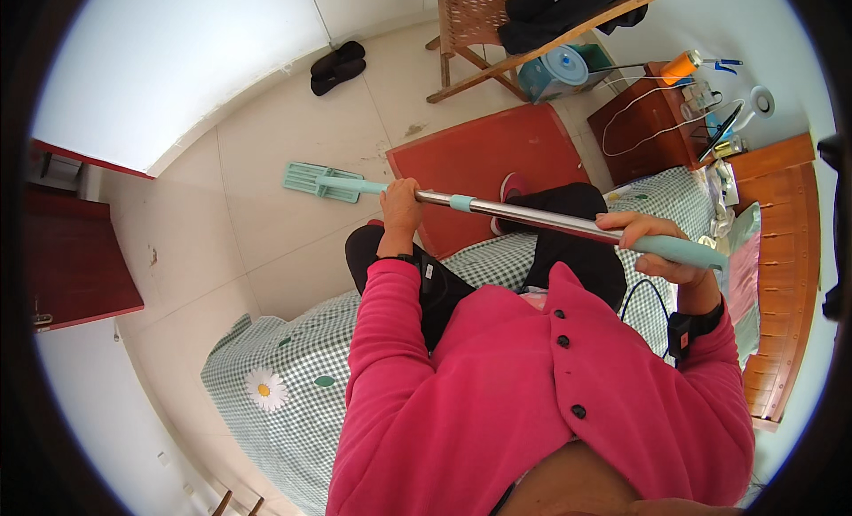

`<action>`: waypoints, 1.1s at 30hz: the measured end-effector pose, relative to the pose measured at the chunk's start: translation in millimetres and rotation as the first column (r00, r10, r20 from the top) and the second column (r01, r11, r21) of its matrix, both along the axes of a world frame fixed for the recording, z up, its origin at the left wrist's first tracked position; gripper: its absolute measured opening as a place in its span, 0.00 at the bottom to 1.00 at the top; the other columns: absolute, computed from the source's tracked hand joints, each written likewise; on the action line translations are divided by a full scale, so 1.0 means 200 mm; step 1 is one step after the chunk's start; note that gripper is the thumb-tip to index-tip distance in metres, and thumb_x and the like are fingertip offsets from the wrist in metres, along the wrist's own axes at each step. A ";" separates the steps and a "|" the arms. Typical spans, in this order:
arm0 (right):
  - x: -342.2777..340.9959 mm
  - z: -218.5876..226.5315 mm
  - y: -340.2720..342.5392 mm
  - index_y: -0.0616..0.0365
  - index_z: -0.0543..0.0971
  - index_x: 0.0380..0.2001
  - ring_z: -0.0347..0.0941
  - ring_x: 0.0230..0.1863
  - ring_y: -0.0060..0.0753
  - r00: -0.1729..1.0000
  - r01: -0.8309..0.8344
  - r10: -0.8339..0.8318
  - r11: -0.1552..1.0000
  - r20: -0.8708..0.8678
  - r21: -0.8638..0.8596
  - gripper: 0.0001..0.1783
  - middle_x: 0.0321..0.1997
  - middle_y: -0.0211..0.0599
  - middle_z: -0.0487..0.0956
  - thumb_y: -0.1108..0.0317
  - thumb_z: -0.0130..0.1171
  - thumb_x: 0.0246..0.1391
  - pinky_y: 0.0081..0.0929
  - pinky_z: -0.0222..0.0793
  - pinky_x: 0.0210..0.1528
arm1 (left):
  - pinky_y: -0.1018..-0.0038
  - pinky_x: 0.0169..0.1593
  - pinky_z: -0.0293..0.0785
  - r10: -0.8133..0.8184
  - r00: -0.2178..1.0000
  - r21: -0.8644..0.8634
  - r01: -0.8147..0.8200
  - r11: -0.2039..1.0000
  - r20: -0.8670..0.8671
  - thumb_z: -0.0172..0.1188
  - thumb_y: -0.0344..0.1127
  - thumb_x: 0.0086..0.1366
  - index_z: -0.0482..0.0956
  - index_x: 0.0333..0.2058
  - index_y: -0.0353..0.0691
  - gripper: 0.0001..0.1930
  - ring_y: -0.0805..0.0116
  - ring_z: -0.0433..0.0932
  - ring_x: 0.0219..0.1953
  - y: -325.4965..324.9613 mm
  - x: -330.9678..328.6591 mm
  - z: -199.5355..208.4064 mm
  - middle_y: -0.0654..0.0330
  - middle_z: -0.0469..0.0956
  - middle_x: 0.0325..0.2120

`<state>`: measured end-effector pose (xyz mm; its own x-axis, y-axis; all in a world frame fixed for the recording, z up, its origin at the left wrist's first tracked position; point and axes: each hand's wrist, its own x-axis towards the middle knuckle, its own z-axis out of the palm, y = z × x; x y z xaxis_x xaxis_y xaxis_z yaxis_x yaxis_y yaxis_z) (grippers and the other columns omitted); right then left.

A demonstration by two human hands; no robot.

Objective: The person mops a tiled floor and a red mat in a bedroom using a flat mop. They pour water from a glass onto the mat and floor, then continue mopping the area.

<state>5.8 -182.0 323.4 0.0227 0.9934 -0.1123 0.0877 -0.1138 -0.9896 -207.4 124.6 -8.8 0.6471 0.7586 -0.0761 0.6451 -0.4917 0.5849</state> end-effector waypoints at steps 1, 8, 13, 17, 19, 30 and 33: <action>0.00 0.01 0.01 0.52 0.78 0.41 0.61 0.67 0.48 1.000 0.018 -0.018 1.000 -0.010 -0.006 0.13 0.64 0.51 0.67 0.62 0.65 0.52 0.44 0.50 0.68 | 0.44 0.57 0.60 0.007 1.000 0.004 -0.007 1.000 0.006 0.66 0.45 0.55 0.74 0.28 0.46 0.13 0.55 0.73 0.45 0.00 0.00 -0.02 0.60 0.76 0.32; -0.01 -0.02 0.06 0.52 0.78 0.40 0.63 0.65 0.50 0.999 0.035 -0.036 0.998 0.010 0.060 0.12 0.64 0.56 0.67 0.62 0.62 0.53 0.44 0.50 0.68 | 0.45 0.54 0.62 0.123 0.988 0.098 -0.132 0.986 0.090 0.66 0.47 0.55 0.72 0.26 0.45 0.15 0.54 0.73 0.41 0.01 0.03 -0.01 0.61 0.75 0.29; 0.19 0.10 -0.06 0.51 0.74 0.37 0.62 0.66 0.58 0.984 0.180 -0.178 0.975 -0.029 0.132 0.07 0.64 0.64 0.64 0.62 0.56 0.57 0.48 0.49 0.69 | 0.44 0.55 0.59 0.077 0.974 0.191 -0.119 0.974 0.215 0.65 0.48 0.55 0.72 0.28 0.44 0.15 0.53 0.73 0.42 -0.03 0.40 0.16 0.60 0.74 0.29; 0.33 0.13 -0.21 0.52 0.72 0.35 0.63 0.65 0.58 0.948 0.313 -0.319 0.940 0.021 0.134 0.11 0.65 0.65 0.62 0.60 0.61 0.56 0.47 0.53 0.68 | 0.44 0.57 0.58 -0.007 0.959 0.196 -0.051 0.979 0.283 0.64 0.47 0.57 0.73 0.30 0.44 0.14 0.54 0.71 0.46 -0.03 0.80 0.22 0.59 0.74 0.34; 0.38 0.10 -0.28 0.53 0.71 0.35 0.62 0.66 0.58 0.915 0.401 -0.404 0.910 0.005 0.107 0.13 0.65 0.65 0.62 0.59 0.63 0.55 0.47 0.54 0.68 | 0.46 0.59 0.57 -0.038 0.948 0.202 -0.028 0.979 0.315 0.63 0.47 0.58 0.73 0.29 0.45 0.13 0.54 0.71 0.46 -0.04 0.99 0.21 0.59 0.74 0.34; 0.73 -0.14 -0.46 0.55 0.70 0.35 0.59 0.68 0.49 0.786 0.591 -0.598 0.801 -0.158 -0.095 0.17 0.66 0.59 0.62 0.59 0.67 0.53 0.36 0.61 0.67 | 0.45 0.61 0.55 -0.129 0.955 0.153 0.090 0.984 0.269 0.61 0.44 0.59 0.73 0.31 0.45 0.10 0.58 0.70 0.47 -0.21 1.47 -0.03 0.61 0.73 0.34; 0.79 -0.22 -0.50 0.56 0.71 0.37 0.61 0.67 0.45 0.728 0.634 -0.656 0.754 -0.200 -0.170 0.18 0.65 0.57 0.63 0.58 0.67 0.53 0.34 0.63 0.66 | 0.46 0.61 0.55 -0.118 0.956 0.148 0.080 0.986 0.267 0.60 0.44 0.60 0.73 0.31 0.45 0.10 0.58 0.70 0.47 -0.27 1.50 -0.11 0.61 0.72 0.34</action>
<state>164.8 -282.6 279.3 0.6168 0.7349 -0.2819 -0.2679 -0.1408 -0.9531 92.4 70.2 -30.6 0.7013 0.6805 0.2126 0.4132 -0.6310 0.6566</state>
